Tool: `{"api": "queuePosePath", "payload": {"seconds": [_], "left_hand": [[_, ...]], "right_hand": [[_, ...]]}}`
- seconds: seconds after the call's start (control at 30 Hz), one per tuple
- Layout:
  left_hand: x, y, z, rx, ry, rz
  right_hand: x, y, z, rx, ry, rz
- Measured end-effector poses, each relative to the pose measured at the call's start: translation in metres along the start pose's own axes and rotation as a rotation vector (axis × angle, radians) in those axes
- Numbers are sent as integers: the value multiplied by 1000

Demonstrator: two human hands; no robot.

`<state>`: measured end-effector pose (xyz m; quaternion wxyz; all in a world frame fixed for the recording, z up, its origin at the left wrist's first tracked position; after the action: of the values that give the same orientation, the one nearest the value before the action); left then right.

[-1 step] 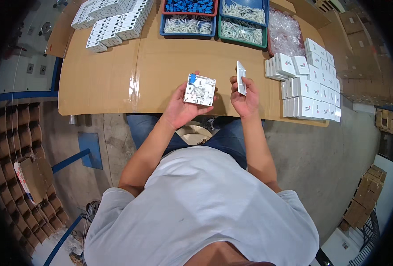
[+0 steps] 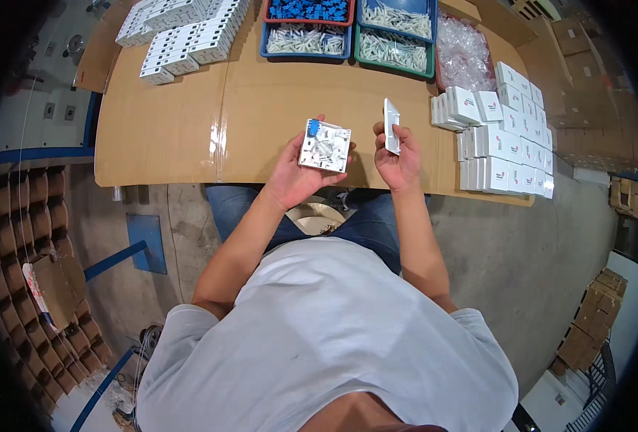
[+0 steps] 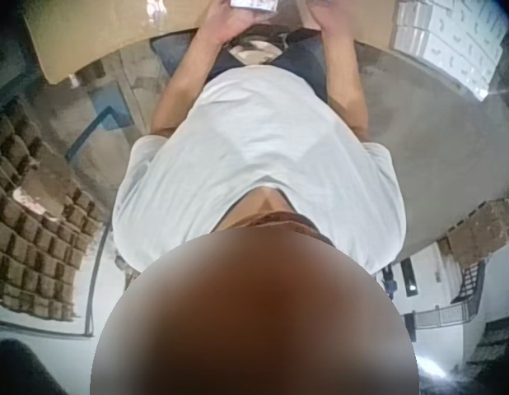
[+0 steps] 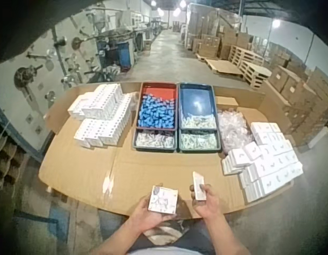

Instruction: Assembling small electronic devices by inserting components into plastic housings and closing the casings.

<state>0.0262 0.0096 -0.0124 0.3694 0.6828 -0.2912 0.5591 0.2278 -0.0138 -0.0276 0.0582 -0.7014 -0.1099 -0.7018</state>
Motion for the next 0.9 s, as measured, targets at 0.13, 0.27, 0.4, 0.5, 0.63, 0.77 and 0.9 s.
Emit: {"api": "queuePosePath", "payload": {"seconds": [0.13,0.27,0.4,0.5,0.63,0.77,0.9], "left_hand": [[5,-1,-1,-12,54,46],[8,-3,-2,9,22,-17],[5,0,-8,24,103,70],[0,-2,-7,38,75,78],[10,1,-3,65,36,49],[15,2,-2,102,-99,-129],[28,5,1,108,-346,-255]], "right_hand": [[30,-4,-7,-60,92,22],[35,-1,11,-94,1,77],[45,1,18,-151,221,-31],[45,6,22,-191,426,13],[48,4,13,-480,1456,-308],[90,-1,-27,-573,2084,-218],[98,-6,-48,-557,2088,-98]]}}
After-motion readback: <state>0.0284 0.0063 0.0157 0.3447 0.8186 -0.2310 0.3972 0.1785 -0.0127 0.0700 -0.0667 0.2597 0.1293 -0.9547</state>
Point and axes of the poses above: each hand's wrist, its own y-axis away from the middle knuckle, its own x-axis out of the palm, z = x × y, the point moved 5 cm from there along -y, towards the middle knuckle, and after that the axes turned 2 degrees about x, right-handed, at the moved point
